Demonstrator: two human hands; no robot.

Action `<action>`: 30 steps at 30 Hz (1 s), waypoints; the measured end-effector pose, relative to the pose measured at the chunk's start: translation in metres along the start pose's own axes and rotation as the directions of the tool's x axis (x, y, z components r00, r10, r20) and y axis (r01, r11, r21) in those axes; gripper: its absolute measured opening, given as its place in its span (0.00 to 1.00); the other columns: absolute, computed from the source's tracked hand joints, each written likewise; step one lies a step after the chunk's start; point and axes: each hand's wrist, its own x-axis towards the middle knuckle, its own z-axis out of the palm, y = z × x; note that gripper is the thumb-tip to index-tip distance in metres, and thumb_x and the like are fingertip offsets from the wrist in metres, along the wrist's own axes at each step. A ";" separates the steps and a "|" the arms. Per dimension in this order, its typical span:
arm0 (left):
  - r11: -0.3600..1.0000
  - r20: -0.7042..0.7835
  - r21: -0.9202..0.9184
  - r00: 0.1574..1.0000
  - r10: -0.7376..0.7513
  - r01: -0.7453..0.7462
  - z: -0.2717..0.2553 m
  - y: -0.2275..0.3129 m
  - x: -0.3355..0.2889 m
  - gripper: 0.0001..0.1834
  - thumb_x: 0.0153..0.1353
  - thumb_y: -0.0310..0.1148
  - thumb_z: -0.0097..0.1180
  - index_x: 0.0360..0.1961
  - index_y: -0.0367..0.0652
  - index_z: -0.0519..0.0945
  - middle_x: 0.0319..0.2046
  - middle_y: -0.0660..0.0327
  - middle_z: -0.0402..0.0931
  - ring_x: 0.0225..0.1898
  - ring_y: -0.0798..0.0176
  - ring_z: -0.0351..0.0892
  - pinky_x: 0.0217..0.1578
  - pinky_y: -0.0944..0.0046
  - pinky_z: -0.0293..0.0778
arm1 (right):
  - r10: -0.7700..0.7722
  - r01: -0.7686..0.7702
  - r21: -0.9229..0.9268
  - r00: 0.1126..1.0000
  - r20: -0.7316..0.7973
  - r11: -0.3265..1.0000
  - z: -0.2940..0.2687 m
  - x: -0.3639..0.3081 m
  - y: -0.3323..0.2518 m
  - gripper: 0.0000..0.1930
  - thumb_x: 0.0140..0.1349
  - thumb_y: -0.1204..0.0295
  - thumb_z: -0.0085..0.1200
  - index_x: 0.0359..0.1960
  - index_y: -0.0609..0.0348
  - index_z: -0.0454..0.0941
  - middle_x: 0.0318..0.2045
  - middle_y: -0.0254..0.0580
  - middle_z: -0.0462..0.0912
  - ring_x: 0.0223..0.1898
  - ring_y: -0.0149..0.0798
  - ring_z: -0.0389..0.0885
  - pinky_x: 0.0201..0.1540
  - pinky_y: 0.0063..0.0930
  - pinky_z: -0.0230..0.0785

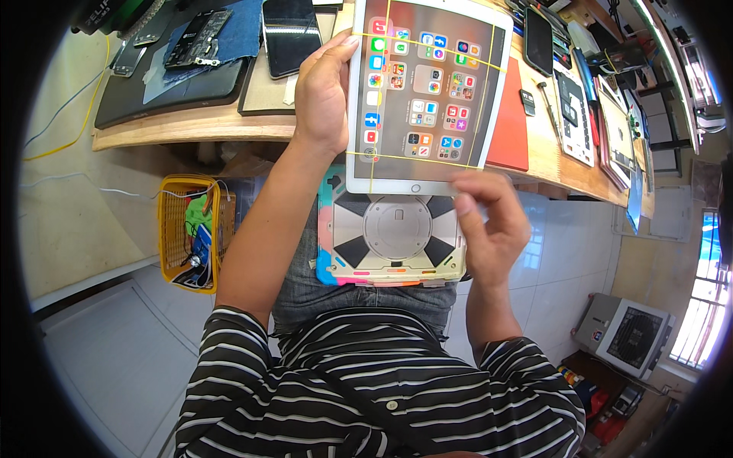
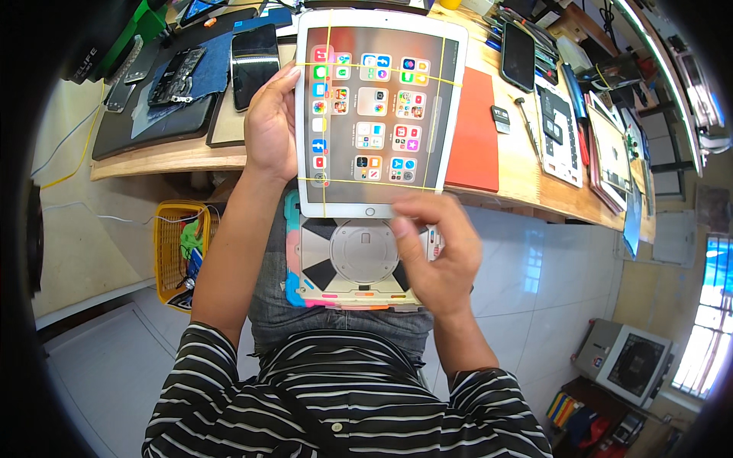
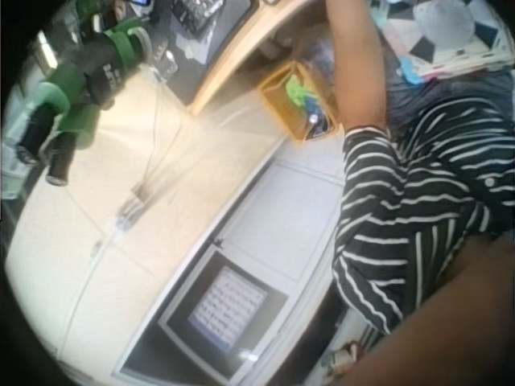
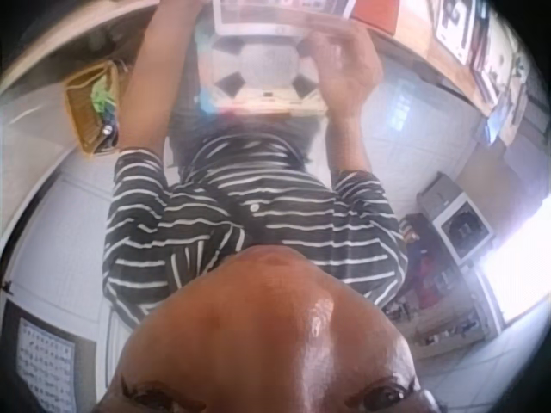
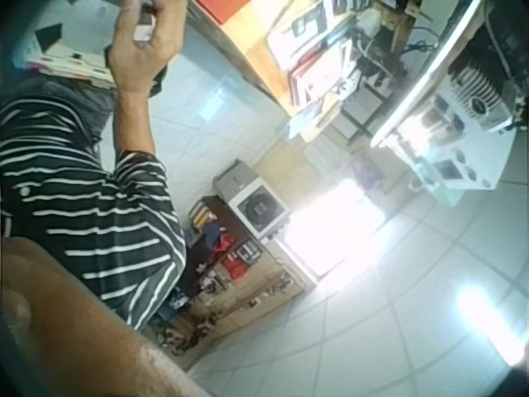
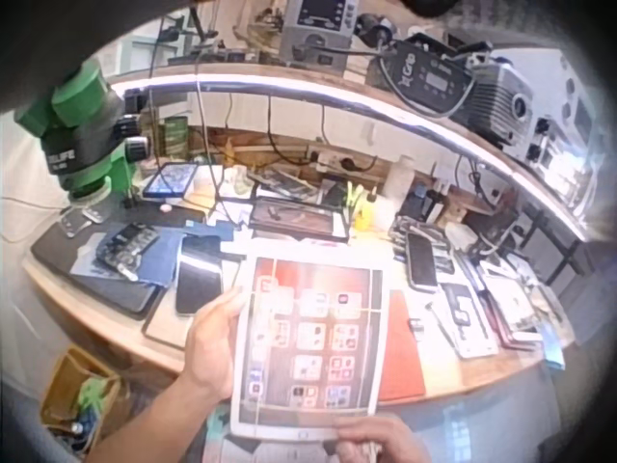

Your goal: The person navigates a tablet's touchscreen, then assembles a colorful protective case around the tablet. They attach multiple colored plastic pieces to the tablet's edges and corners, then place a white frame over the screen and secure the case components.

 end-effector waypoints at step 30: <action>0.990 -0.161 0.065 0.978 0.132 -0.123 0.002 -0.002 -0.002 0.21 0.76 0.33 0.41 0.61 0.32 0.75 0.54 0.51 0.83 0.56 0.58 0.83 0.61 0.55 0.76 | -0.187 0.257 -0.559 0.966 0.180 0.788 -0.007 0.042 0.008 0.30 0.61 0.56 0.69 0.65 0.47 0.80 0.81 0.54 0.50 0.82 0.69 0.30 0.76 0.69 0.26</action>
